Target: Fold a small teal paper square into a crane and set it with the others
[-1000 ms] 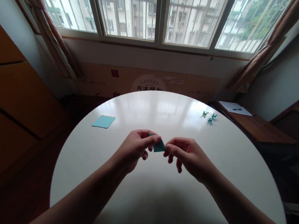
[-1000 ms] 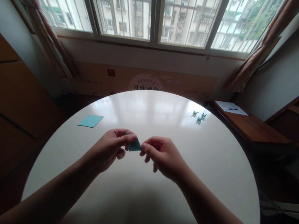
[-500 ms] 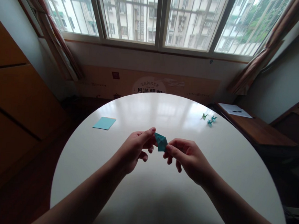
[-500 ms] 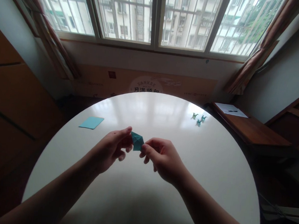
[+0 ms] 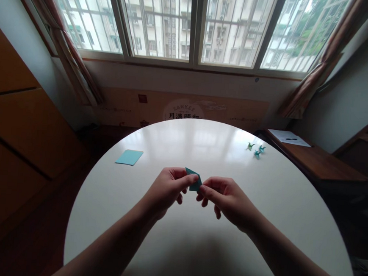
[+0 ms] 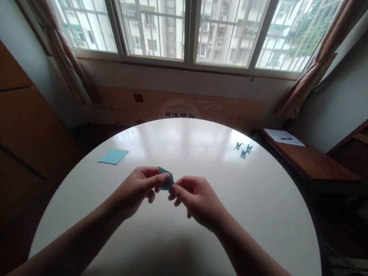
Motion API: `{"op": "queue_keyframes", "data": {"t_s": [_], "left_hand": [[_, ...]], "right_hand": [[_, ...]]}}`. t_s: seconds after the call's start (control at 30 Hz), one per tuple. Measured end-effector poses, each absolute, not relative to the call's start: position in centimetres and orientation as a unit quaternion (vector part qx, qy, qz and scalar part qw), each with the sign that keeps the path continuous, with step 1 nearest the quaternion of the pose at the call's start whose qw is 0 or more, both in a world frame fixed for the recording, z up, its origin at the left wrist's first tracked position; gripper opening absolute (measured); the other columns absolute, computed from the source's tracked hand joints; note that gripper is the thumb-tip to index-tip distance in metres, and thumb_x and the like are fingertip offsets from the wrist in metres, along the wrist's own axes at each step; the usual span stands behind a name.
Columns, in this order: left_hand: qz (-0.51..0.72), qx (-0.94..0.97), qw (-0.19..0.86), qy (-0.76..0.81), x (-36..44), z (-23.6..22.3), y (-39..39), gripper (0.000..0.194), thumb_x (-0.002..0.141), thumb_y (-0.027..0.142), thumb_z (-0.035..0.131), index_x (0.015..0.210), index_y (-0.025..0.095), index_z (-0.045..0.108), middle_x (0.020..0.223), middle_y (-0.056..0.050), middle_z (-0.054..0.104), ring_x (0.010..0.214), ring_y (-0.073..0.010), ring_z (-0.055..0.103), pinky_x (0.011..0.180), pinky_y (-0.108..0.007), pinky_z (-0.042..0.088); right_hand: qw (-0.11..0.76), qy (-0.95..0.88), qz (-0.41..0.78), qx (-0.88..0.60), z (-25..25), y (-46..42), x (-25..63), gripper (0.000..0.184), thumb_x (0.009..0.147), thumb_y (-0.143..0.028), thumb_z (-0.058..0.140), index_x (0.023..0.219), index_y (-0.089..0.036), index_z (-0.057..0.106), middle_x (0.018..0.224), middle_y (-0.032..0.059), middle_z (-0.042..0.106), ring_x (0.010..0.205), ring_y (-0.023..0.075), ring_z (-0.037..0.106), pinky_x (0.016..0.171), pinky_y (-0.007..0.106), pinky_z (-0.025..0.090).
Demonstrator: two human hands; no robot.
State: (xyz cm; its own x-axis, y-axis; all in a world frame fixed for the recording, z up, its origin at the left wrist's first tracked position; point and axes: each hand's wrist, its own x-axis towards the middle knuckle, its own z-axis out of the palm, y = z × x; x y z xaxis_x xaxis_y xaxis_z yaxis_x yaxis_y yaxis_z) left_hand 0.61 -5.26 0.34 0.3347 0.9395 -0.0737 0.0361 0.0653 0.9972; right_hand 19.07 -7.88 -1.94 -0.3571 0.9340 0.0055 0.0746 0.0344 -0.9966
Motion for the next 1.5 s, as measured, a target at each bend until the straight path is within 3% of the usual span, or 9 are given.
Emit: {"op": "queue_keyframes", "data": {"t_s": [0.27,0.37,0.47,0.7,0.9,1.0,1.17,1.37,1.5], "left_hand": [[0.376,0.550,0.599,0.445,0.6,0.2,-5.2,0.033,0.075,0.045,0.076,0.069,0.013,0.067,0.059,0.000,0.052,0.055,-0.0105,0.046,0.038,-0.015,0.034],[0.394,0.535,0.605,0.439,0.3,0.2,-4.9,0.037,0.079,0.049,0.072,0.091,0.014,0.069,0.070,-0.002,0.060,0.060,-0.0129,0.052,0.038,-0.016,0.039],[0.428,0.538,0.585,0.430,0.0,0.4,-4.8,0.039,0.081,0.042,0.072,0.111,0.018,0.064,0.078,-0.003,0.066,0.066,-0.0158,0.059,0.039,-0.018,0.045],[0.451,0.646,0.498,0.363,-0.2,0.2,-5.0,0.013,0.081,0.023,0.068,0.091,0.015,0.071,0.082,-0.006,0.070,0.077,-0.0199,0.066,0.045,-0.021,0.052],[0.431,0.715,0.420,0.356,-0.6,0.7,-5.1,0.012,0.081,0.018,0.067,0.086,0.015,0.077,0.090,-0.009,0.072,0.072,-0.0179,0.065,0.047,-0.021,0.051],[0.419,0.723,0.422,0.351,-0.7,1.0,-5.1,0.012,0.080,0.017,0.066,0.085,0.014,0.077,0.085,-0.008,0.072,0.064,-0.0152,0.062,0.045,-0.021,0.047],[0.394,0.735,0.444,0.327,-0.7,1.0,-5.2,0.013,0.078,0.014,0.066,0.086,0.012,0.076,0.083,-0.007,0.071,0.058,-0.0118,0.059,0.044,-0.019,0.045],[0.429,0.669,0.491,0.356,-0.5,0.8,-5.2,0.022,0.082,0.028,0.071,0.098,0.014,0.069,0.093,-0.010,0.072,0.080,-0.0206,0.067,0.046,-0.020,0.051],[0.418,0.672,0.476,0.383,0.2,0.5,-5.5,0.025,0.081,0.037,0.073,0.090,0.013,0.067,0.087,-0.010,0.071,0.077,-0.0210,0.066,0.042,-0.020,0.049]], "right_hand": [[0.386,-0.586,0.585,-0.406,-1.9,-7.7,19.3,0.033,0.088,-0.045,0.068,0.086,-0.012,0.069,0.081,0.0081,0.071,0.070,0.0159,0.066,0.040,0.015,0.041],[0.399,-0.576,0.582,-0.413,-1.9,-7.6,19.4,0.031,0.087,-0.043,0.068,0.084,-0.012,0.067,0.080,0.0072,0.070,0.069,0.0153,0.065,0.040,0.015,0.041],[0.408,-0.569,0.581,-0.414,-1.9,-7.5,19.5,0.029,0.087,-0.042,0.068,0.083,-0.013,0.066,0.079,0.0065,0.069,0.068,0.0148,0.064,0.041,0.015,0.041],[0.429,-0.562,0.568,-0.421,-1.5,-7.6,19.3,0.033,0.086,-0.045,0.069,0.086,-0.012,0.067,0.082,0.0072,0.069,0.069,0.0151,0.064,0.042,0.016,0.042],[0.418,-0.573,0.576,-0.406,-1.4,-7.6,19.3,0.036,0.086,-0.048,0.069,0.094,-0.012,0.069,0.087,0.0078,0.070,0.072,0.0163,0.065,0.044,0.017,0.045],[0.438,-0.571,0.566,-0.403,-1.6,-7.5,19.3,0.039,0.086,-0.051,0.070,0.101,-0.014,0.069,0.089,0.0070,0.068,0.075,0.0172,0.065,0.046,0.019,0.048],[0.460,-0.561,0.562,-0.398,-1.7,-7.6,19.1,0.039,0.079,-0.049,0.077,0.094,-0.014,0.071,0.082,0.0055,0.066,0.070,0.0160,0.061,0.046,0.020,0.049],[0.530,-0.499,0.553,-0.406,-1.7,-7.8,18.7,0.033,0.078,-0.045,0.079,0.088,-0.015,0.071,0.071,0.0011,0.059,0.061,0.0116,0.051,0.047,0.021,0.047],[0.551,-0.462,0.564,-0.406,-1.8,-8.0,18.2,0.032,0.076,-0.045,0.080,0.086,-0.016,0.071,0.076,0.0027,0.062,0.066,0.0138,0.055,0.050,0.023,0.050]]}}
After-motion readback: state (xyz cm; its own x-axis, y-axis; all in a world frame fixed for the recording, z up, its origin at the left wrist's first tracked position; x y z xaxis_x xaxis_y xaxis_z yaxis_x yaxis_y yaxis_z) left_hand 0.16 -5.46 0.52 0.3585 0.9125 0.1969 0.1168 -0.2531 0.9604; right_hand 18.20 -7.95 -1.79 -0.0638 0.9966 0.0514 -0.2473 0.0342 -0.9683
